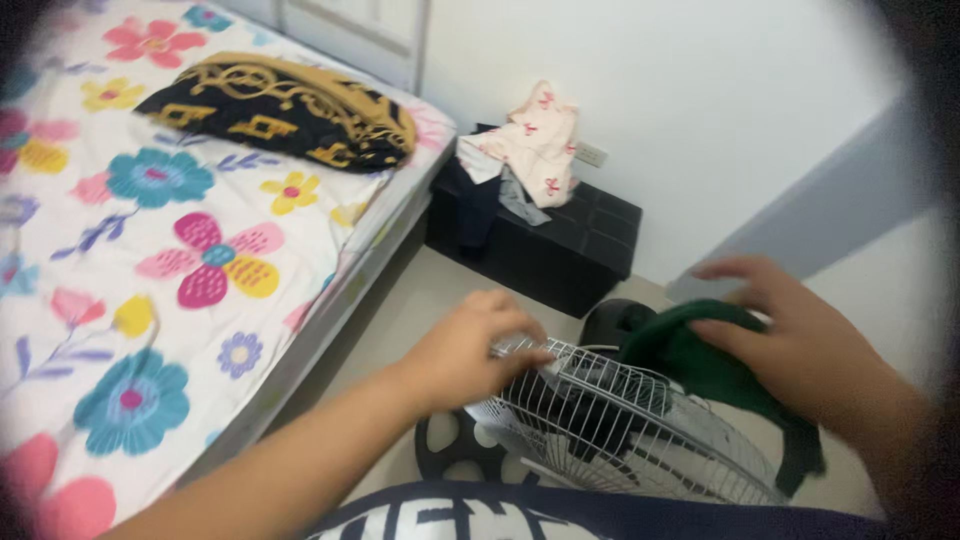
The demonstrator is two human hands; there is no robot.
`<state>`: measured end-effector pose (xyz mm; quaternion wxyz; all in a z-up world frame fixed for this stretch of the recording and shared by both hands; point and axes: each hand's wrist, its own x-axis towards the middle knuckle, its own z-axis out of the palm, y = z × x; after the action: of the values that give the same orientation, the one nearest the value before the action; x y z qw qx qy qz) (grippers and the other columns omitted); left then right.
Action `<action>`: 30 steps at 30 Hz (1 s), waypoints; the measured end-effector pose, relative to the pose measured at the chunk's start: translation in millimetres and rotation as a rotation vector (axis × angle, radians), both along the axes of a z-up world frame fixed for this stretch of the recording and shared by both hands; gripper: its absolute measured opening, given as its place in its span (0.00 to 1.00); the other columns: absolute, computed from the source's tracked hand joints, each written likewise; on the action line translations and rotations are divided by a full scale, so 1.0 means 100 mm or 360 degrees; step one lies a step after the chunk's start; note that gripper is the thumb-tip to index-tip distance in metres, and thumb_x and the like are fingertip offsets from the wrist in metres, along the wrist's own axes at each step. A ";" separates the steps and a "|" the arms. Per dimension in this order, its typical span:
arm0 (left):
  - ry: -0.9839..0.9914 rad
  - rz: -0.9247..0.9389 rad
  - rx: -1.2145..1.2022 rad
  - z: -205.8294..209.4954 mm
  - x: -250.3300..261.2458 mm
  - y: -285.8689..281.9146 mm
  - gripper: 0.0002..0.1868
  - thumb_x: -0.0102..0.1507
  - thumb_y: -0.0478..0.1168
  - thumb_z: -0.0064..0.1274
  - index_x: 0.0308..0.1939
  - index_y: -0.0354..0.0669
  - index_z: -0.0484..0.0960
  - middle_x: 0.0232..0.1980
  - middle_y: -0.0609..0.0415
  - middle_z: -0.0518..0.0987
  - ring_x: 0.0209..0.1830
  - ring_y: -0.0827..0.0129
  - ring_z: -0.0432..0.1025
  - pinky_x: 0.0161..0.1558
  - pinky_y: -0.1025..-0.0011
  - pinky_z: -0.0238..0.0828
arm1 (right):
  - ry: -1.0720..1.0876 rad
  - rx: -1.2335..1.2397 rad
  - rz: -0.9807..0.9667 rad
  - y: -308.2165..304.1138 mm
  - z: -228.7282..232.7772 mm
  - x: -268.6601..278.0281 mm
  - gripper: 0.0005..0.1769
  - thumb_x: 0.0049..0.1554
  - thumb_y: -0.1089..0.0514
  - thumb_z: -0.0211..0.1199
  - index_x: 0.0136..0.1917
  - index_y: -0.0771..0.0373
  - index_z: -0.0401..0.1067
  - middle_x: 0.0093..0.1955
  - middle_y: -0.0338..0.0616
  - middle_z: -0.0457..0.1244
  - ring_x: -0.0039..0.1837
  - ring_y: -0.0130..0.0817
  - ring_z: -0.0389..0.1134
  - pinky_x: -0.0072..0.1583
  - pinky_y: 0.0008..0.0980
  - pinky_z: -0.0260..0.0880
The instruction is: The person disassembles a standing fan by first wiping the front grille with a cloth, then using scissors to pry and remove the grille. They proceed to unscrew and remove the fan blades from the motor housing.
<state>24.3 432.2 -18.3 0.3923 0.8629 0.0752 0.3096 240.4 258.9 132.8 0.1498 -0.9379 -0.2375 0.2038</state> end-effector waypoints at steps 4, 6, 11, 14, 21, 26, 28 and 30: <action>0.0382 0.0059 0.0004 0.24 0.07 -0.24 0.21 0.62 0.55 0.58 0.34 0.39 0.77 0.39 0.44 0.78 0.43 0.46 0.74 0.45 0.55 0.71 | -0.0444 0.0469 -0.0353 -0.84 -0.40 0.31 0.19 0.60 0.65 0.59 0.65 0.63 0.71 0.54 0.57 0.69 0.42 0.51 0.74 0.41 0.41 0.76; 0.0613 0.0071 -0.0064 0.35 0.13 -0.31 0.21 0.64 0.55 0.54 0.38 0.39 0.74 0.42 0.40 0.78 0.44 0.41 0.74 0.45 0.51 0.70 | -0.0681 0.0635 -0.0457 -1.20 -0.54 0.47 0.18 0.61 0.65 0.58 0.65 0.68 0.70 0.53 0.62 0.68 0.44 0.49 0.74 0.43 0.40 0.77; 0.0982 0.0154 -0.0176 0.51 0.22 -0.37 0.23 0.65 0.53 0.50 0.45 0.33 0.71 0.43 0.31 0.79 0.45 0.38 0.75 0.49 0.50 0.72 | -0.0634 0.0237 -0.0993 -1.67 -0.82 0.41 0.23 0.67 0.51 0.60 0.64 0.73 0.70 0.49 0.67 0.68 0.45 0.53 0.73 0.46 0.44 0.75; 0.1173 0.0070 -0.0312 0.57 0.28 -0.37 0.24 0.63 0.50 0.51 0.48 0.28 0.73 0.39 0.30 0.82 0.38 0.44 0.79 0.44 0.56 0.77 | -0.0321 -0.0234 -0.1229 -1.69 -1.06 0.17 0.34 0.68 0.36 0.52 0.66 0.71 0.68 0.51 0.67 0.68 0.51 0.53 0.72 0.52 0.47 0.73; 0.1447 0.0044 -0.0712 0.55 0.49 -0.32 0.24 0.60 0.45 0.55 0.50 0.25 0.75 0.34 0.37 0.84 0.24 0.60 0.80 0.24 0.66 0.78 | 0.0627 0.0598 -0.1577 -1.98 -1.48 0.01 0.41 0.71 0.34 0.37 0.63 0.76 0.71 0.48 0.70 0.68 0.49 0.54 0.72 0.52 0.44 0.70; 0.1320 0.0093 -0.0881 0.34 0.47 -0.17 0.17 0.61 0.42 0.52 0.46 0.29 0.76 0.31 0.44 0.83 0.23 0.65 0.79 0.25 0.69 0.79 | 0.0442 0.0781 -0.1676 -2.34 -1.38 0.05 0.30 0.71 0.45 0.51 0.62 0.79 0.69 0.47 0.68 0.68 0.44 0.52 0.68 0.49 0.46 0.68; 0.1288 0.0158 -0.0974 0.27 0.42 -0.13 0.15 0.61 0.41 0.52 0.44 0.30 0.77 0.29 0.43 0.82 0.23 0.65 0.78 0.25 0.70 0.77 | 0.0328 0.0842 -0.1795 -2.42 -1.28 0.02 0.27 0.69 0.48 0.52 0.62 0.79 0.69 0.47 0.67 0.67 0.46 0.52 0.69 0.51 0.46 0.70; 0.1294 0.0171 -0.0877 0.25 0.42 -0.09 0.16 0.61 0.43 0.51 0.44 0.31 0.78 0.29 0.41 0.81 0.24 0.58 0.77 0.27 0.63 0.74 | 0.0223 0.0831 -0.1857 -2.52 -1.19 -0.06 0.24 0.68 0.49 0.54 0.61 0.76 0.70 0.47 0.66 0.67 0.47 0.53 0.70 0.53 0.47 0.70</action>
<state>65.9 423.0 7.0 0.5283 0.7729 0.3456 -0.0637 234.8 7.4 13.8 0.4747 -0.8300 0.2802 0.0850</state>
